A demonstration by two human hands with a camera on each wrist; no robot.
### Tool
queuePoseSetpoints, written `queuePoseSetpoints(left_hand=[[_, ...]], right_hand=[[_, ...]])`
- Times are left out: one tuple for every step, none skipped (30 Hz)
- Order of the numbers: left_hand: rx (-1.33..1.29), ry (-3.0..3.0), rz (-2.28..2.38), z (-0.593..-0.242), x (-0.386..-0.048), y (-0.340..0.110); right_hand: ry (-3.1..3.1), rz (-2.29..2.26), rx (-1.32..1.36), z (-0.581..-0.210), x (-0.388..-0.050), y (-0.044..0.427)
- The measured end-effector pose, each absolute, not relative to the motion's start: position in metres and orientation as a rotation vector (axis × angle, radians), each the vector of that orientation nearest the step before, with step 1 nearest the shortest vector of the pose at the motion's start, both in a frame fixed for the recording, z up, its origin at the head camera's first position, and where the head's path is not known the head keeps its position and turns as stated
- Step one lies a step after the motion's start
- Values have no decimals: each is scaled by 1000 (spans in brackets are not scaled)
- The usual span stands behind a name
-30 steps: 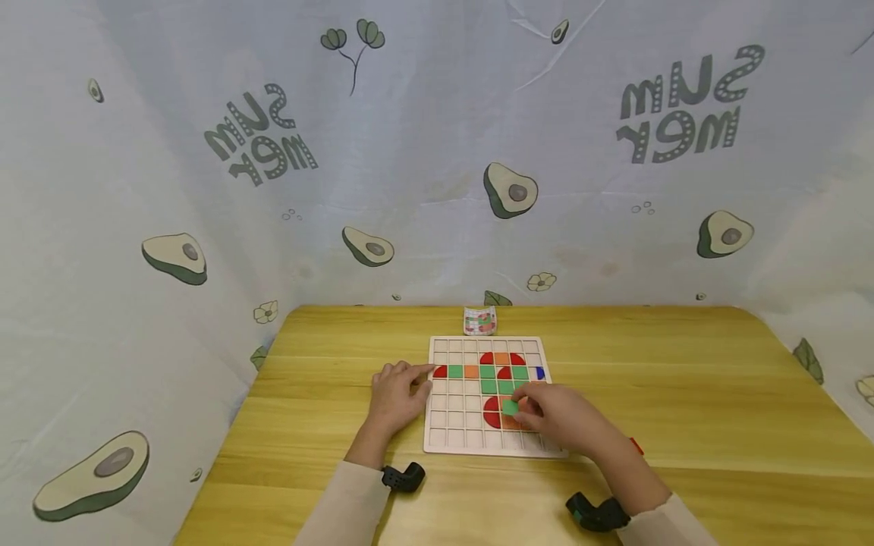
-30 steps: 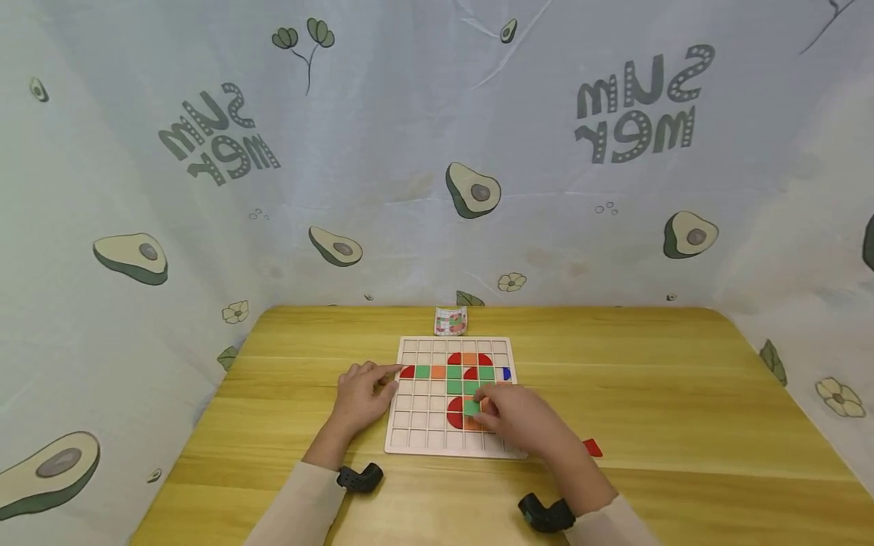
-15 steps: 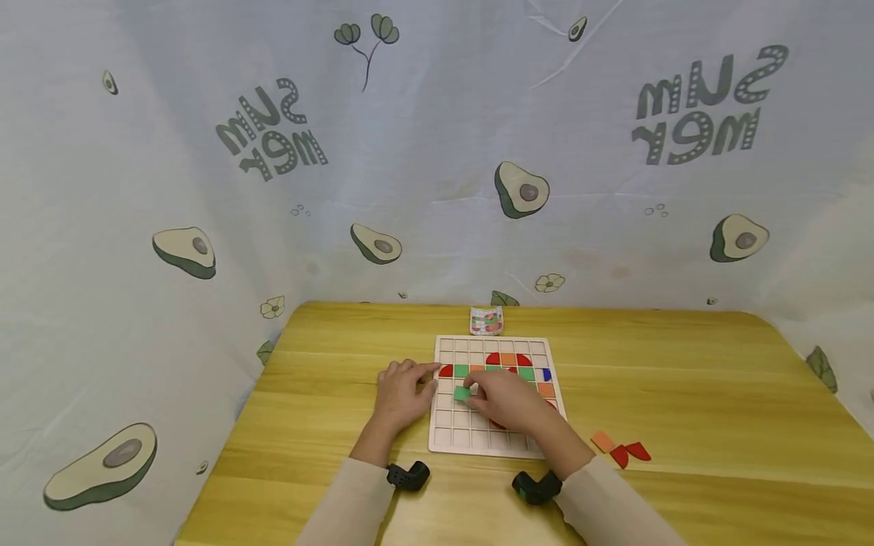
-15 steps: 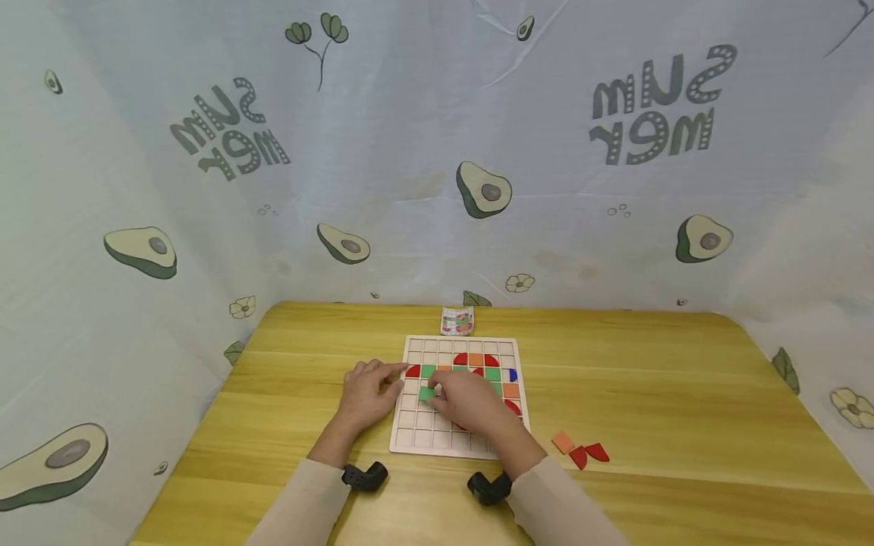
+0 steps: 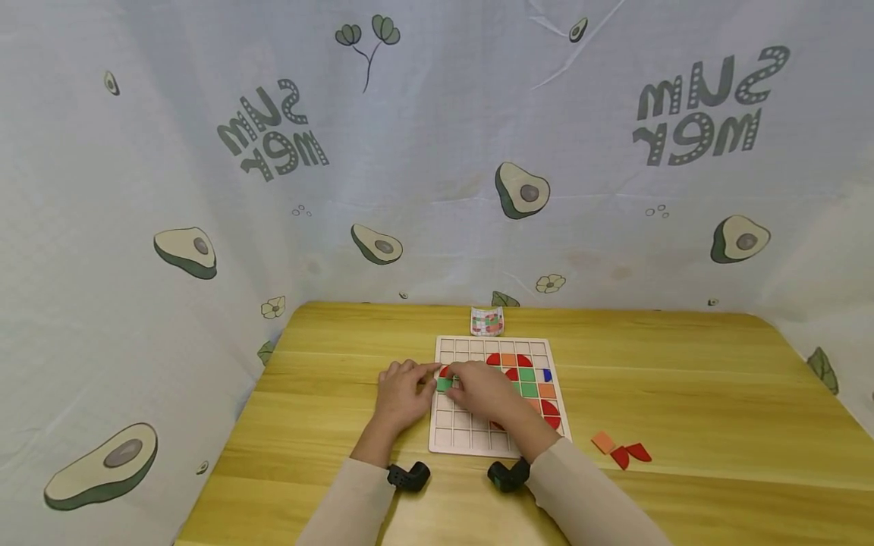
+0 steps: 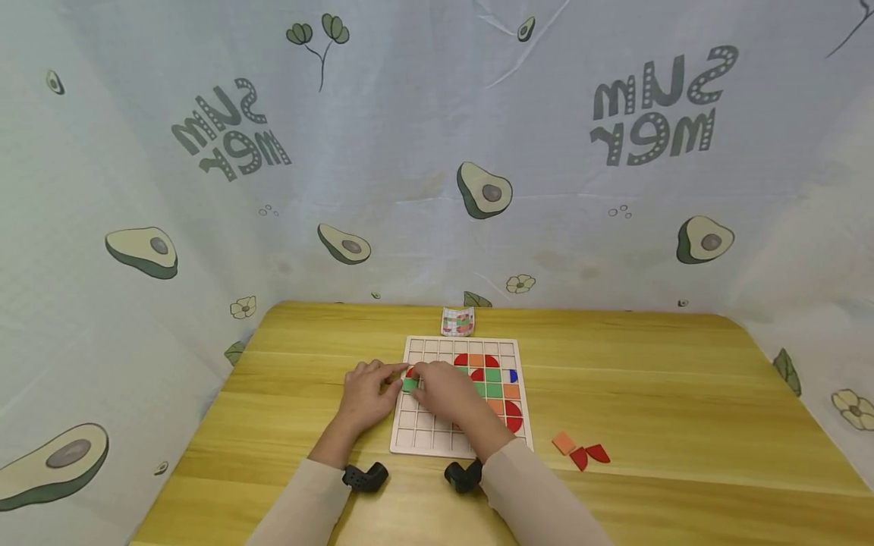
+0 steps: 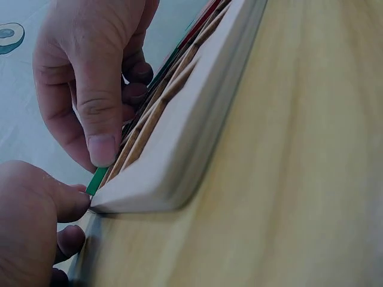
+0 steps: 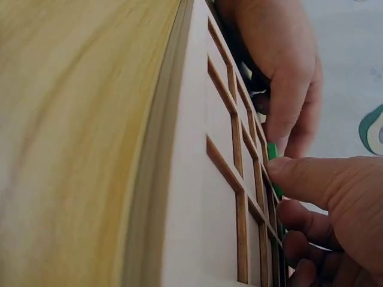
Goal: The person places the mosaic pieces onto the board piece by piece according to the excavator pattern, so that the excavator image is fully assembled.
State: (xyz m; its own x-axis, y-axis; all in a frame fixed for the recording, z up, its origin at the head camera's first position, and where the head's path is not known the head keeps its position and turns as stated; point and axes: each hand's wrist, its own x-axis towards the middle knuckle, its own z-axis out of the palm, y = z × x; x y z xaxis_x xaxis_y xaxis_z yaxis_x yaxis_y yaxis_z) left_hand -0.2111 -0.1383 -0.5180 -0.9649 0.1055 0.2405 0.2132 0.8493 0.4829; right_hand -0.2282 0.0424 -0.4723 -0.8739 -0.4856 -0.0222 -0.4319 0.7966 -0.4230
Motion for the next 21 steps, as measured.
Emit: queuePoseSetpoints(left_hand=[[-244,-2820,-775,-518,-211,-138],[-241,-2819,-778,-519,-211,-138],[-241,-2818,-779,-519,-211,-138],[-240,-2818,-780,-519,-211,-138],[-240,-2819,-779,-520,-212,-138],[-240,-2821,-777,-520,-212,-138],[-239,-2823,-775,-520,-212,-138],[-237,-2825,-772,-520,-212,-138],[-237,-2827,-771,-520,-212,-138],[-236,-2827,-775,-520,-212,-138],[-236,-2827,-778,-520,-212,-138],[-235,-2826,-780,-520,-212,-138],[-235,-2824,-784,-520,-212,-138],[-238,-2822,-788,-519,-212,-138],[-240,-2819,-791,-519,-212,-138],[-241,-2818,-792,-519,-211,-138],[-241,-2817,-791,-519,-211,-137],[-244,-2816,-789,-519,-211,-138],[-248,-2815,-789,-519,-211,-138],[-247,-2817,-790,-519,-211,-138],[-243,-2817,-791,-519,-211,-139]], right_hand=[[2860,-624,-722,-473,-228,42],[2866,-624,-713,-473,-228,41],[2869,-623,-706,-473,-228,41],[2871,-623,-701,-473,-228,41],[2872,-626,-696,-473,-228,42],[2870,-634,-690,-473,-227,43],[2870,-644,-686,-473,-226,44],[2875,-651,-682,-472,-225,46],[2878,-662,-676,-472,-224,48],[2882,-674,-669,-471,-223,51],[2884,-690,-662,-471,-221,54],[2886,-705,-652,-470,-220,58],[2889,-713,-637,-470,-218,62],[2888,-724,-622,-469,-216,68],[2883,-736,-601,-469,-214,74],[2882,-745,-578,-468,-211,81],[2883,-755,-561,-468,-209,88],[2882,-760,-542,-467,-206,97],[2885,-758,-528,-466,-204,106],[2891,-759,-519,-465,-201,115],[2898,-762,-506,-464,-199,125]])
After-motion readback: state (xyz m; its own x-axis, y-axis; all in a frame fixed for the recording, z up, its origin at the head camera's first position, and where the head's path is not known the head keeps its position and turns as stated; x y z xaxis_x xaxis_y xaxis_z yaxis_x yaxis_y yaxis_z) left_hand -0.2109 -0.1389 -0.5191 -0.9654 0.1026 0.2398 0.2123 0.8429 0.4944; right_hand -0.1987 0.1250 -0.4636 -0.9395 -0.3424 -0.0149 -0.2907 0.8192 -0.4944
